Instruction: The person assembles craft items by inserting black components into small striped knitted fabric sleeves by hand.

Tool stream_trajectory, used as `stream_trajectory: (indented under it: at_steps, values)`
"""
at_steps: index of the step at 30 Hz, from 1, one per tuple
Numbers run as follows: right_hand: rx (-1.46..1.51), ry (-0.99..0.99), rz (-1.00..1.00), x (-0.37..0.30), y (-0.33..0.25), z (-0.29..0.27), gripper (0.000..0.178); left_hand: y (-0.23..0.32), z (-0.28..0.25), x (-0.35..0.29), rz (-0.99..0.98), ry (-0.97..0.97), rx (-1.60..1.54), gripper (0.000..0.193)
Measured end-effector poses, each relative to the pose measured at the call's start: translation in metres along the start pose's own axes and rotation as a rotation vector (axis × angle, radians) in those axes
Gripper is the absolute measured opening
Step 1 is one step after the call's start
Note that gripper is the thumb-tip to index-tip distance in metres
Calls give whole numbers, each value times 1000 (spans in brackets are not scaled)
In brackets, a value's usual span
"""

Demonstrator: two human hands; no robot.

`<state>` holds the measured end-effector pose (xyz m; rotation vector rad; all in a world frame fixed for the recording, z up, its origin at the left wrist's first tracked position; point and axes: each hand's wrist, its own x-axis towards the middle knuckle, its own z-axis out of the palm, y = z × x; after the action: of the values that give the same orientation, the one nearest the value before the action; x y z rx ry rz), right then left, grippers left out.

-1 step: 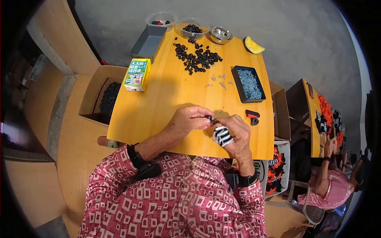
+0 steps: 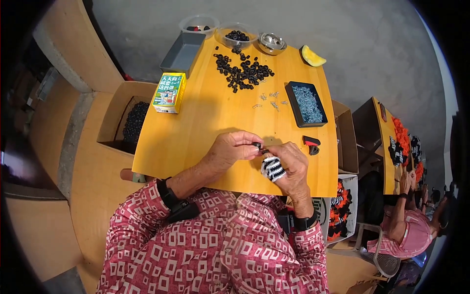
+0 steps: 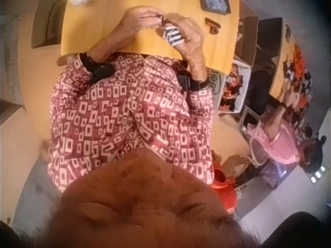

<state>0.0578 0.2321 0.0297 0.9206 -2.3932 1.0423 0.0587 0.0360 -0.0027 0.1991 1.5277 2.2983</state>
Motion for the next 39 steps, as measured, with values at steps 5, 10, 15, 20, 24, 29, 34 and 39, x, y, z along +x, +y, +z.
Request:
stream_trajectory:
  at_steps: [5,10,15,20,24,29,34,39]
  values:
    - [-97,36,-79,-1,3,7,23,1,0,4,30,32,111,28]
    - [-83,196,-125,-11,11,7,24,-10,13,8,7,118,20,24]
    - [-108,214,-152,-11,10,21,24,-4,8,0,5,189,20,24]
    - [-104,213,-135,-13,15,23,23,-2,5,-1,-16,180,-18,25]
    - [-59,249,-220,-10,18,36,35,-5,-16,0,40,107,-22,26]
    - [-30,247,-139,-10,22,36,33,-3,-7,6,19,116,-59,22]
    - [2,217,-182,-9,20,39,34,4,-1,4,63,173,-73,21]
    - [79,212,-185,-10,23,34,35,1,-4,5,25,193,-80,21]
